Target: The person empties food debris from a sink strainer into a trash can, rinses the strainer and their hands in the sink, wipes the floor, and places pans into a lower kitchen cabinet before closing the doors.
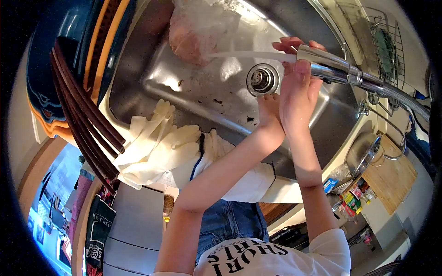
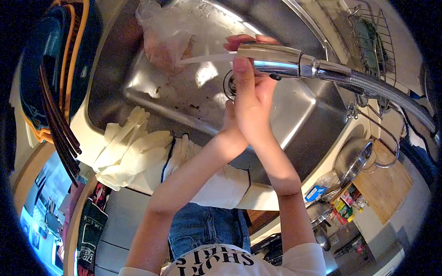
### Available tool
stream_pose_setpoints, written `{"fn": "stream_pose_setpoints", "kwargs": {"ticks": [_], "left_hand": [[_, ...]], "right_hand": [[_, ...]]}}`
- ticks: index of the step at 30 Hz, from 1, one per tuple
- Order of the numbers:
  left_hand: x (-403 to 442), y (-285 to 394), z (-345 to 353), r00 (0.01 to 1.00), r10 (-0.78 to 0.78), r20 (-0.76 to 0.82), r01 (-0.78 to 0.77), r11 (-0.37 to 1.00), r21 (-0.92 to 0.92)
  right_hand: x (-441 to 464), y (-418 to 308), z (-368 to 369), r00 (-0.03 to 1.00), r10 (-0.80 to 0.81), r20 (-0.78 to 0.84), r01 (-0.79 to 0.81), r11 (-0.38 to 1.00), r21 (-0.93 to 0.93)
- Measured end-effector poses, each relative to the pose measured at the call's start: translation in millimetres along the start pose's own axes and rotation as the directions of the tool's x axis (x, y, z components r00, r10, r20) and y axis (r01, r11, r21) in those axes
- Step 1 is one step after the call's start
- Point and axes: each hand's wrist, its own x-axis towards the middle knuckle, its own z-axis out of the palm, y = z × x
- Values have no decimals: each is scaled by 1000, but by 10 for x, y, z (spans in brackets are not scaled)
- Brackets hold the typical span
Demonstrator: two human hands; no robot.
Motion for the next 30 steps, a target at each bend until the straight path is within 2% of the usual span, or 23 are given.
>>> {"fn": "stream_pose_setpoints", "kwargs": {"ticks": [1, 3, 5, 9, 11, 15, 17, 18, 20, 22, 25, 28, 30], "left_hand": [[2, 3, 3, 1000, -1, -12, 1, 1000, -18], [-4, 0, 21, 998, 5, -62, -6, 1000, -20], [-11, -5, 40, 992, 9, -123, -12, 1000, -26], [-36, -5, 77, 963, 6, -268, -19, 999, -48], [-32, -4, 85, 939, 2, -343, -27, 997, -69], [-7, 5, 71, 885, -8, -466, -50, 992, -113], [5, 17, 64, 864, -13, -504, -59, 990, -126], [12, 16, 67, 854, -15, -519, -62, 990, -130], [0, 25, 79, 840, -20, -542, -66, 988, -139], [-8, 21, 92, 831, -26, -556, -66, 987, -145], [-73, -21, 121, 863, 0, -505, -69, 991, -118], [-161, -40, 160, 948, 136, -287, -161, 985, -67], [-216, -19, 179, 957, 277, -85, -283, 955, -86]], "right_hand": [[-5, -30, 63, 1000, 13, 10, -14, 996, 83], [-27, -85, 175, 1000, 15, -20, -14, 997, 76], [-42, -94, 192, 1000, 16, 25, -19, 991, 135], [-124, -188, 159, 994, 65, 90, -78, 987, 142], [-168, -235, 144, 985, 132, 107, -144, 983, 114], [-270, -211, -24, 985, 142, 97, -152, 984, 94], [-335, -264, -63, 970, 239, 42, -234, 966, -111], [-333, -239, -75, 970, 240, 40, -235, 966, -110], [-320, -171, -104, 989, 101, 107, -107, 993, 54], [-346, -188, -118, 987, 128, 100, -134, 989, 56], [-379, -225, -130, 981, 166, 101, -174, 982, 77], [-396, -205, -206, 976, 168, 140, -178, 982, 66], [-414, -208, -285, 972, 162, 172, -170, 985, 35]]}}
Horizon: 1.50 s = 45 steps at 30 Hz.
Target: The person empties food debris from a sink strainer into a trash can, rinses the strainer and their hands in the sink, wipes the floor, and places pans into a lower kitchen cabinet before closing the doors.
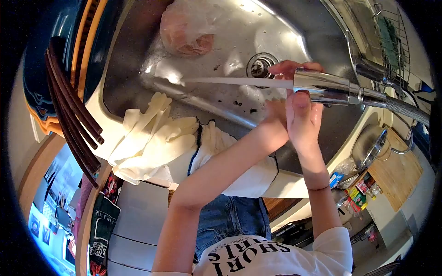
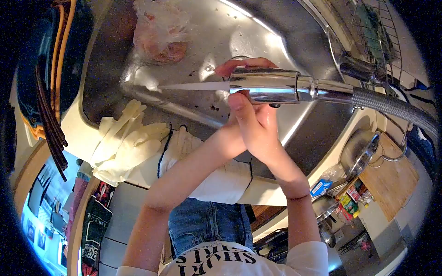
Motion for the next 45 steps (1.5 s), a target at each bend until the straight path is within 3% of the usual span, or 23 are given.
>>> {"fn": "stream_pose_setpoints", "kwargs": {"ticks": [3, 7, 12, 16, 18, 21, 23, 25, 26, 27, 28, 29, 31, 32, 35, 39, 41, 43, 44, 45], "left_hand": [[7, 86, -11, 920, 232, 315, -192, 969, -155], [5, 177, -88, 646, 511, 567, -288, 851, -440], [12, 210, -238, 371, 651, 662, -271, 758, -593], [17, 200, -373, 285, 695, 660, -270, 719, -641], [26, 186, -339, 201, 771, 605, -143, 634, -760], [14, 175, -407, 215, 743, 634, -45, 656, -754], [27, 177, -355, 219, 759, 613, -96, 642, -761], [22, 176, -335, 280, 682, 676, -178, 729, -661], [18, 167, -299, 277, 683, 676, -180, 728, -662], [13, 156, -282, 337, 644, 687, -190, 761, -620], [8, 148, -274, 396, 603, 693, -196, 793, -577], [4, 144, -275, 394, 604, 692, -197, 791, -579], [0, 149, -396, 483, 485, 729, -201, 872, -447], [0, 150, -392, 483, 487, 728, -202, 871, -448], [-4, 140, -355, 526, 457, 717, -207, 887, -414], [-20, 134, -302, 569, 431, 700, -192, 898, -397], [-27, 130, -320, 589, 411, 696, -172, 905, -390], [-26, 137, -371, 598, 376, 708, -149, 920, -363], [-25, 134, -366, 600, 376, 707, -148, 920, -363], [-29, 134, -356, 611, 370, 700, -153, 923, -354]], "right_hand": [[-89, -52, -103, 998, 56, 21, -56, 998, -24], [-256, -111, -289, 991, 133, 17, -131, 988, -84], [-528, -159, -613, 977, 212, 24, -203, 956, -214], [-784, -259, -807, 953, 300, 40, -280, 924, -260], [-985, -299, -897, 939, 341, -32, -338, 906, -253], [-1172, -448, -964, 905, 405, -135, -426, 852, -303], [-1286, -523, -1014, 869, 422, -258, -494, 771, -403], [-1379, -553, -1091, 856, 422, -298, -514, 748, -419], [-1456, -530, -1159, 855, 373, -359, -510, 727, -459], [-1496, -529, -1214, 851, 320, -416, -508, 703, -498], [-1495, -560, -1256, 859, 291, -421, -500, 654, -568], [-1488, -563, -1285, 859, 290, -423, -501, 652, -569], [-1464, -525, -1363, 765, 212, -608, -592, 602, -535], [-1463, -463, -1504, 818, 101, -566, -526, 529, -666], [-1217, -360, -1697, 833, -55, -550, -468, 460, -754], [-803, -122, -1789, 836, -209, -508, -324, 560, -763], [-579, -8, -1688, 790, -200, -579, -261, 746, -613], [-401, 125, -1608, 802, -239, -547, -163, 794, -585], [-300, 101, -1514, 817, -196, -542, -275, 694, -665], [-194, 115, -1336, 786, -228, -574, -242, 742, -626]]}}
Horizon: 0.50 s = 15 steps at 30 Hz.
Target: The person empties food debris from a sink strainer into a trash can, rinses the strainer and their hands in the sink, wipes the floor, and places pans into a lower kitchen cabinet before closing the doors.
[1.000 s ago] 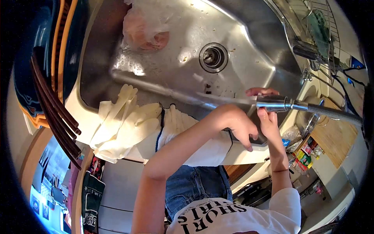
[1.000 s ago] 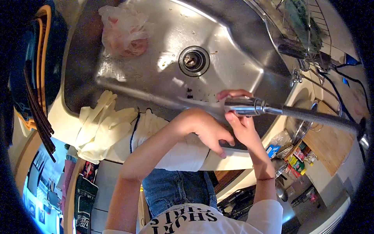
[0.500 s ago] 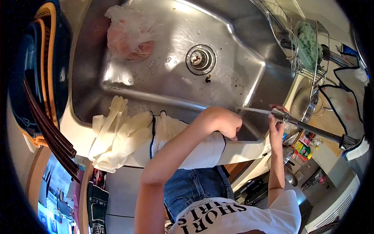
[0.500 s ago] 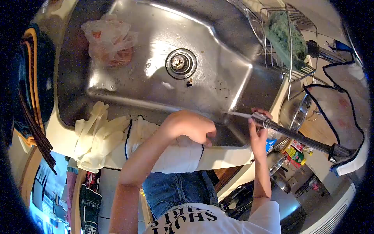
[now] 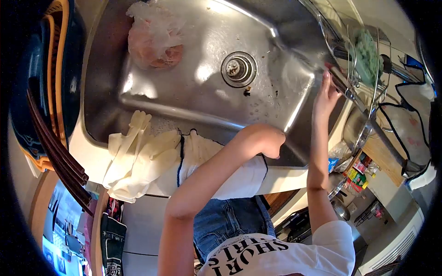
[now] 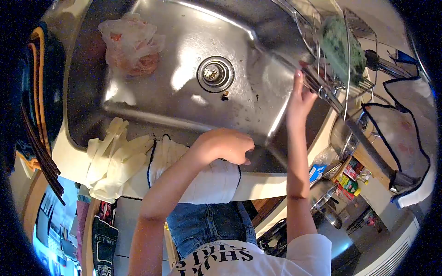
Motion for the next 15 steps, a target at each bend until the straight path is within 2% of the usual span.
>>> {"fn": "stream_pose_setpoints", "kwargs": {"ticks": [3, 7, 8, 9, 10, 11, 12, 13, 14, 15], "left_hand": [[26, -19, 26, 1000, 2, -21, -1, 1000, 29], [31, -24, 37, 996, -24, -82, 27, 999, 24], [58, -57, 90, 997, -23, -80, 25, 999, 25], [115, -124, 185, 982, -75, -173, 89, 993, 76], [149, -171, 245, 956, -120, -267, 157, 980, 121], [185, -208, 288, 956, -119, -267, 156, 980, 122], [204, -231, 312, 934, -176, -310, 229, 962, 146], [216, -251, 329, 906, -229, -355, 302, 938, 167], [218, -268, 344, 906, -229, -356, 302, 939, 166], [215, -279, 364, 911, -160, -379, 248, 949, 197]], "right_hand": [[17, -69, 343, 990, -139, -22, 140, 978, 152], [-65, -346, 621, 994, -93, 48, 76, 957, 279], [-104, -405, 646, 984, -111, 140, 72, 964, 257], [-146, -442, 652, 964, -127, 232, 71, 969, 235], [-200, -464, 638, 965, -126, 231, 70, 970, 234], [-268, -492, 609, 935, -146, 323, 39, 948, 315], [-348, -523, 561, 896, -173, 410, 0, 921, 390], [-462, -523, 426, 880, -38, 473, -103, 958, 268], [-536, -526, 340, 880, -39, 474, -102, 958, 268], [-596, -529, 271, 858, -64, 510, -116, 942, 314]]}}
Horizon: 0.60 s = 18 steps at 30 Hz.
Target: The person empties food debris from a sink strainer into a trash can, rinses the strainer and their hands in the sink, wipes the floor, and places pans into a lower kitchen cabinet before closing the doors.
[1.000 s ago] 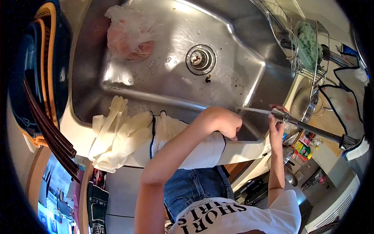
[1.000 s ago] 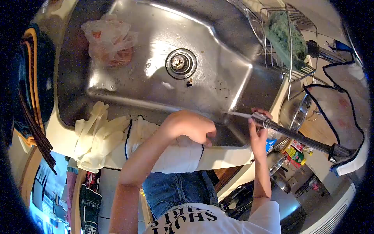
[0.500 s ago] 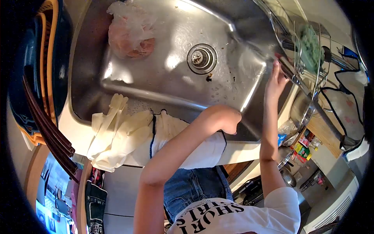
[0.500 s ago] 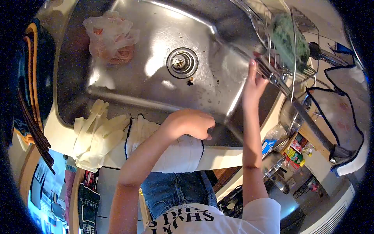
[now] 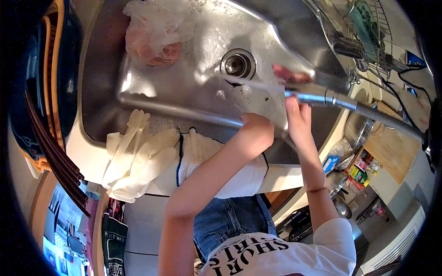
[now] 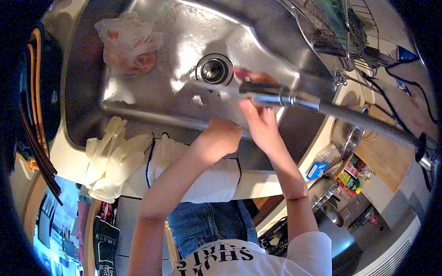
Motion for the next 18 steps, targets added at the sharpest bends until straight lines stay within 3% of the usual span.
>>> {"fn": "stream_pose_setpoints", "kwargs": {"ticks": [2, 4, 9, 12, 15, 18], "left_hand": [[-7, 4, 38, 997, 62, -38, -62, 998, 9], [7, 25, 79, 999, 34, 24, -34, 999, -14], [55, 1, 153, 999, -46, 8, 46, 999, 13], [48, 21, 87, 997, -78, 22, 78, 997, 23], [45, 44, 25, 994, -106, 32, 105, 994, 34], [51, 65, -48, 990, -135, 45, 134, 990, 42]], "right_hand": [[-178, -68, -97, 999, -13, 49, 10, 999, 51], [-354, -146, -273, 984, 178, 21, -175, 979, -108], [-627, -97, -655, 948, 288, -134, -314, 914, -256], [-606, -1, -840, 937, 237, -256, -318, 884, -342], [-489, 115, -919, 954, 109, -278, -215, 897, -387], [-353, 105, -871, 955, 90, -281, -217, 859, -464]]}}
